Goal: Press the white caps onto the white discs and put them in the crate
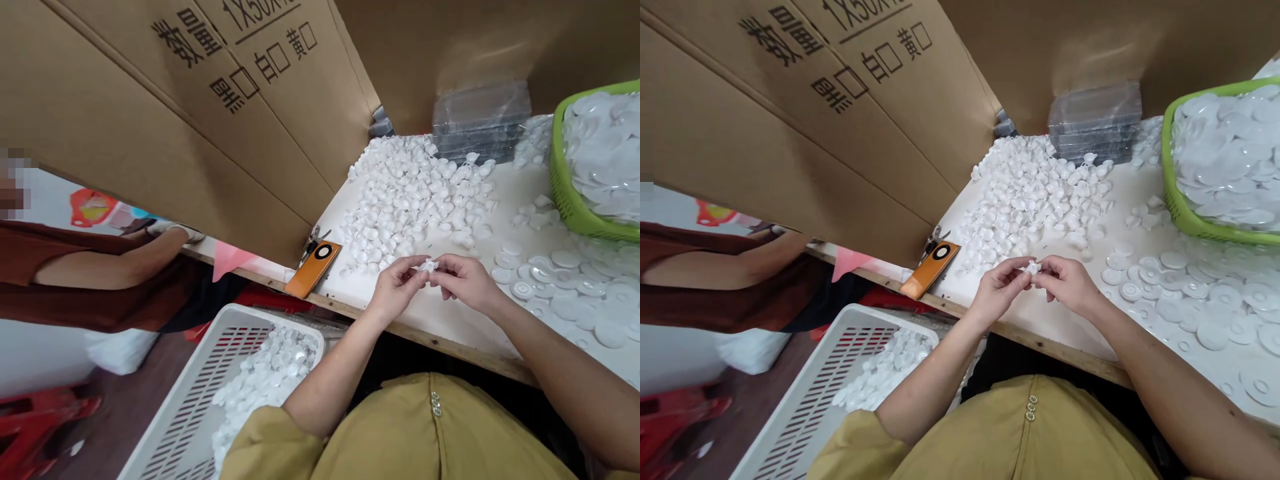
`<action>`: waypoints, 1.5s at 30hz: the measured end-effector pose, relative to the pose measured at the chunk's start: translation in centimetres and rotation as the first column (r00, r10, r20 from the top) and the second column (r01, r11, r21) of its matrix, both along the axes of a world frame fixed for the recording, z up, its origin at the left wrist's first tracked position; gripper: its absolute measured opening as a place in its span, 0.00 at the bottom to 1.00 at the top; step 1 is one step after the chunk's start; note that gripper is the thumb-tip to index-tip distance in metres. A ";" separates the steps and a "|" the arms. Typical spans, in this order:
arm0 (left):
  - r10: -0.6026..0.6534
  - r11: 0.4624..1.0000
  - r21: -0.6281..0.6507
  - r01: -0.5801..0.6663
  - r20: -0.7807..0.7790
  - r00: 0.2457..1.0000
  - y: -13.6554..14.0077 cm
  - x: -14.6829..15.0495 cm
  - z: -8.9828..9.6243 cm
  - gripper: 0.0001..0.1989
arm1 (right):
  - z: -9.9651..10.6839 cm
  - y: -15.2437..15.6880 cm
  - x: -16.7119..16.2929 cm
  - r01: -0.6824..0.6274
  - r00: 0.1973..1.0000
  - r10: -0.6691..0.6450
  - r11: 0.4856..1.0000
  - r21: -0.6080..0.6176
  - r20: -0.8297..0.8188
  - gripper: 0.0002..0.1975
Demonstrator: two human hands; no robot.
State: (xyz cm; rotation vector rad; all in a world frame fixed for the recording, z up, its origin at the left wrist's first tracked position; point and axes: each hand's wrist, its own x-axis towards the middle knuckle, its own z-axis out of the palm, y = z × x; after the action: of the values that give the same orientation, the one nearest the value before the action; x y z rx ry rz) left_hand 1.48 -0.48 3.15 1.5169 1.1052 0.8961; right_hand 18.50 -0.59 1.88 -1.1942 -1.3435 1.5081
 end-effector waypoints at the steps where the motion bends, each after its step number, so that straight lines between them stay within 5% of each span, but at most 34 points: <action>1: -0.005 1.000 -0.025 0.005 0.020 1.000 0.4 0.1 -0.1 0.22 | -0.2 0.2 0.2 0.027 1.000 -0.027 1.000 0.003 0.010 0.11; 7: 0.033 0.998 0.061 -0.034 0.014 0.999 3.2 1.3 -1.5 0.17 | -0.3 1.4 2.3 0.130 0.981 -0.149 0.981 0.142 0.125 0.14; 15: -0.034 0.980 0.189 0.060 -0.136 0.990 4.5 2.2 -3.4 0.13 | -0.5 3.1 2.8 0.111 0.927 -0.224 0.930 0.349 0.301 0.04; 21: -0.125 0.966 0.204 0.157 -0.163 0.979 4.9 1.2 -3.4 0.13 | -0.7 3.3 1.9 0.098 0.953 -0.106 0.994 0.043 0.282 0.05; 25: -0.178 0.968 0.165 0.190 -0.088 0.980 5.1 1.0 -3.9 0.15 | -0.9 3.3 1.6 0.119 0.993 -0.113 0.979 -0.167 0.046 0.09; 31: -0.202 0.965 0.159 0.208 -0.053 0.978 5.2 1.0 -4.4 0.18 | -0.9 3.2 1.6 0.083 0.976 -0.143 0.944 -0.320 -0.167 0.15; 36: -0.187 0.956 0.209 0.205 -0.103 0.977 4.9 1.2 -3.8 0.16 | -0.7 3.2 1.9 0.059 0.984 -0.112 0.941 -0.334 -0.141 0.13; 42: -0.114 0.933 0.305 0.192 -0.254 0.960 4.4 1.5 -3.6 0.10 | -0.7 3.2 1.9 0.130 0.946 -0.072 0.978 -0.164 0.317 0.06; 45: -0.068 0.960 0.254 0.116 -0.190 0.979 4.4 1.6 -3.8 0.12 | -0.6 3.1 1.7 0.160 0.913 -0.121 0.985 -0.068 0.391 0.06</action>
State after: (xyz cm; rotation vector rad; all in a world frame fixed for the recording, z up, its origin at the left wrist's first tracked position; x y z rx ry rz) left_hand 3.11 3.91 -0.68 1.8858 1.0634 0.8817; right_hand 20.17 2.56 1.25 -1.6821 -1.4073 1.2909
